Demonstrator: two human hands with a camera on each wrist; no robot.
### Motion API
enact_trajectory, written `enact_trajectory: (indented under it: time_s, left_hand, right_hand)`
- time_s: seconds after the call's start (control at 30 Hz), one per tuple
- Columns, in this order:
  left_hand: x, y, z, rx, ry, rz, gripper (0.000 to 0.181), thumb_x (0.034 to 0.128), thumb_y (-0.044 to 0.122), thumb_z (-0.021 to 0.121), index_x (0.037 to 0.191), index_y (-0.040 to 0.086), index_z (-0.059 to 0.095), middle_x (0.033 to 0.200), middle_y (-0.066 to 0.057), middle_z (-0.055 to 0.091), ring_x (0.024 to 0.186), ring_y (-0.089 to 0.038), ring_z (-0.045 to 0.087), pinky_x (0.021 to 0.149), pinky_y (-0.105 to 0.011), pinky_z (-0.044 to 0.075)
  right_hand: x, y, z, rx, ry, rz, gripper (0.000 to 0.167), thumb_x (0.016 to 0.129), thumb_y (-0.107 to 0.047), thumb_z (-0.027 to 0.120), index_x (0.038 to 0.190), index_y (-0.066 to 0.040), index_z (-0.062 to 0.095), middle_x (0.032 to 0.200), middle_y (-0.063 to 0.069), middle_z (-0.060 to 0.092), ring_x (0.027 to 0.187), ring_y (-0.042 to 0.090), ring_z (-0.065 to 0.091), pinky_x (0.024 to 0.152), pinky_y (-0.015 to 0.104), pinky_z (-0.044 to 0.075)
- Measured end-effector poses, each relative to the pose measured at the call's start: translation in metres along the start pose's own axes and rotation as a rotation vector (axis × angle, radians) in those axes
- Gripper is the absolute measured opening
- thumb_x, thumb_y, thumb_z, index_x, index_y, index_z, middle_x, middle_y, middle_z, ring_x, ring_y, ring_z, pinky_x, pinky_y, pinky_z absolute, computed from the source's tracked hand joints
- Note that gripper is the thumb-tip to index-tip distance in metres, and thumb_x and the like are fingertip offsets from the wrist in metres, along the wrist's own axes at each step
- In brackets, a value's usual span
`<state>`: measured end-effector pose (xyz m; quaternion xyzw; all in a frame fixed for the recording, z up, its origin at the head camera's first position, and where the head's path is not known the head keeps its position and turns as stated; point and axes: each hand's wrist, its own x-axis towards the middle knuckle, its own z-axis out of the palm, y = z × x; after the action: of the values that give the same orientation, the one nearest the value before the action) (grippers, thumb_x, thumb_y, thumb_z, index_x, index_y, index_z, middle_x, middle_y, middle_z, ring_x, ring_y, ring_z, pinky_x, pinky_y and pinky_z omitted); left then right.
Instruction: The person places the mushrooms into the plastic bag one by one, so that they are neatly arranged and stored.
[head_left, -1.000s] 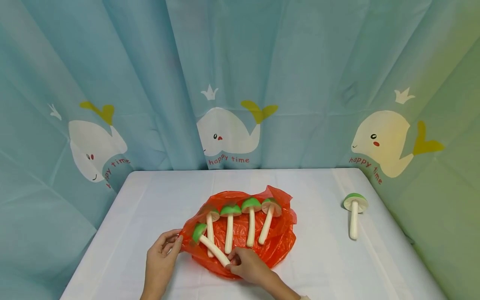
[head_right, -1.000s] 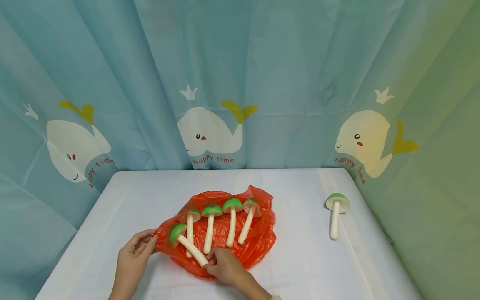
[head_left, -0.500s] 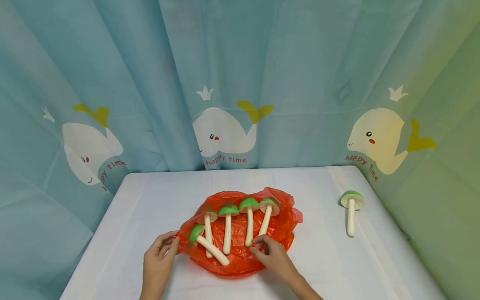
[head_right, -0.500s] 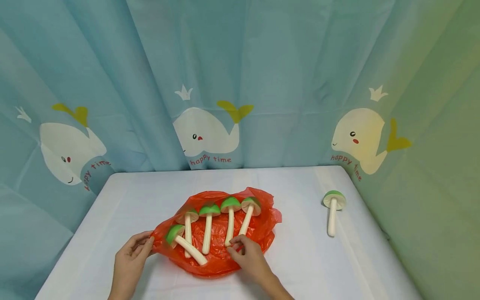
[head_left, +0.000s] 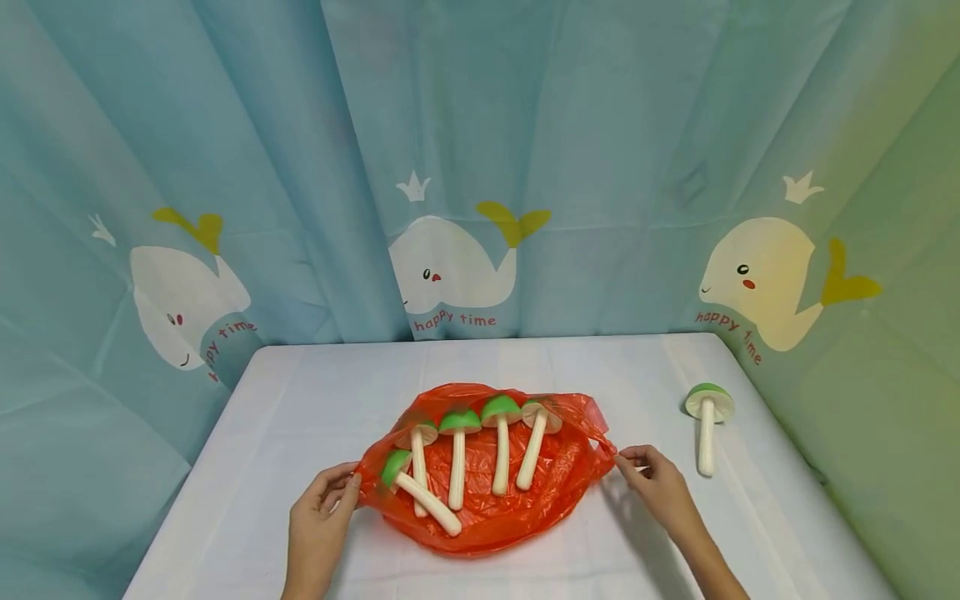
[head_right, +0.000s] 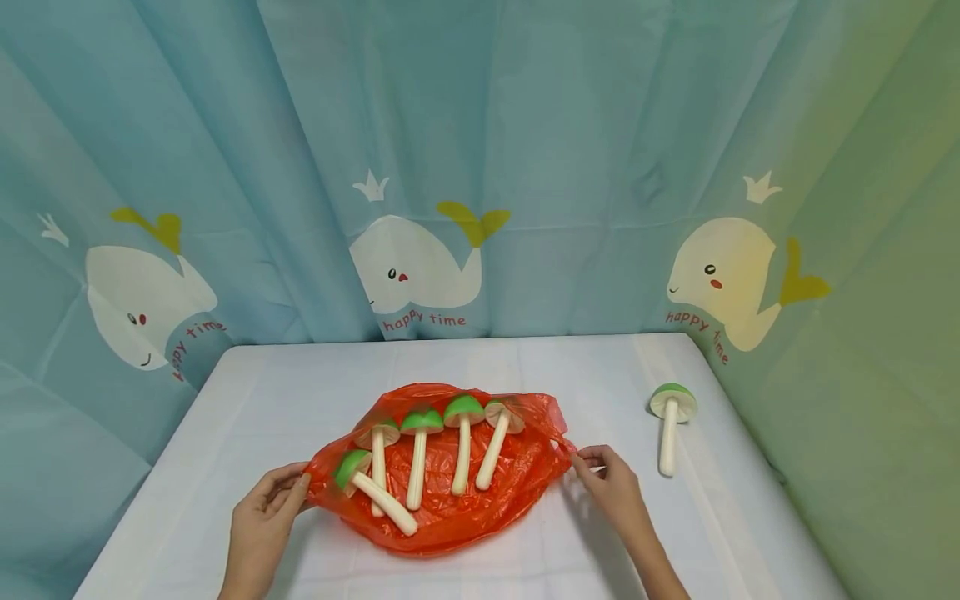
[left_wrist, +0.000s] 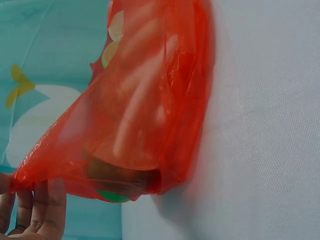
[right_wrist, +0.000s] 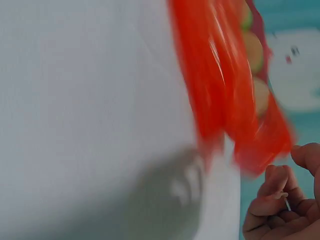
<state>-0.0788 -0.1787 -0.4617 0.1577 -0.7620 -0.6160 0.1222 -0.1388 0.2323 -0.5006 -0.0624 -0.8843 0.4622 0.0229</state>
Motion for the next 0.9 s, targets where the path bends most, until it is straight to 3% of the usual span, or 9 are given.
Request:
enact_trajectory:
  time_s: [0.1,0.2,0.37,0.47,0.63,0.9]
  left_hand:
    - [0.001,-0.001,0.001,0.003,0.006,-0.001,0.023,0.093,0.015,0.061,0.111,0.0,0.063,0.1,-0.016,0.06,0.082,-0.011,0.063,0.07,-0.029,0.055]
    - [0.001,-0.001,0.001,0.002,0.008,-0.002,0.022,0.0928,0.014,0.061,0.11,0.0,0.063,0.099,-0.016,0.06,0.082,-0.011,0.063,0.07,-0.029,0.055]
    - [0.001,0.001,0.002,0.007,0.011,-0.012,0.022,0.0927,0.014,0.061,0.11,0.0,0.063,0.099,-0.016,0.06,0.081,-0.011,0.063,0.069,-0.025,0.055]
    - [0.001,0.0,0.002,0.017,0.019,-0.021,0.023,0.0926,0.014,0.062,0.11,0.0,0.063,0.099,-0.015,0.06,0.081,-0.01,0.063,0.068,-0.023,0.054]
    - [0.002,0.0,0.0,0.018,0.022,-0.022,0.023,0.0926,0.014,0.062,0.11,0.0,0.064,0.099,-0.015,0.06,0.081,-0.011,0.063,0.068,-0.023,0.055]
    - [0.003,-0.011,0.0,0.003,0.049,0.06,0.026,0.0914,0.02,0.064,0.107,-0.001,0.064,0.093,-0.015,0.06,0.077,-0.014,0.063,0.063,-0.022,0.054]
  right_hand:
    - [0.006,0.012,-0.023,-0.032,0.017,0.059,0.034,0.092,-0.025,0.063,0.108,0.004,0.059,0.093,0.012,0.063,0.073,0.015,0.059,0.06,0.023,0.048]
    - [0.009,0.024,-0.044,-0.12,0.079,0.066,0.037,0.092,-0.025,0.062,0.111,0.007,0.057,0.097,0.018,0.063,0.079,0.024,0.061,0.06,0.025,0.047]
    - [0.012,0.042,-0.074,-0.273,0.25,0.085,0.037,0.088,-0.019,0.064,0.104,0.013,0.058,0.096,0.03,0.058,0.086,0.039,0.055,0.06,0.037,0.044]
    - [0.014,0.052,-0.086,-0.31,0.287,0.133,0.04,0.085,-0.018,0.065,0.101,0.017,0.056,0.095,0.034,0.054,0.087,0.044,0.051,0.06,0.043,0.042]
    - [0.015,0.062,-0.09,-0.307,0.222,0.187,0.047,0.084,-0.021,0.066,0.103,0.019,0.052,0.093,0.035,0.055,0.081,0.043,0.054,0.058,0.041,0.043]
    - [0.019,0.07,-0.087,-0.245,0.112,0.235,0.054,0.088,-0.03,0.061,0.11,0.017,0.048,0.088,0.024,0.06,0.073,0.028,0.057,0.057,0.032,0.042]
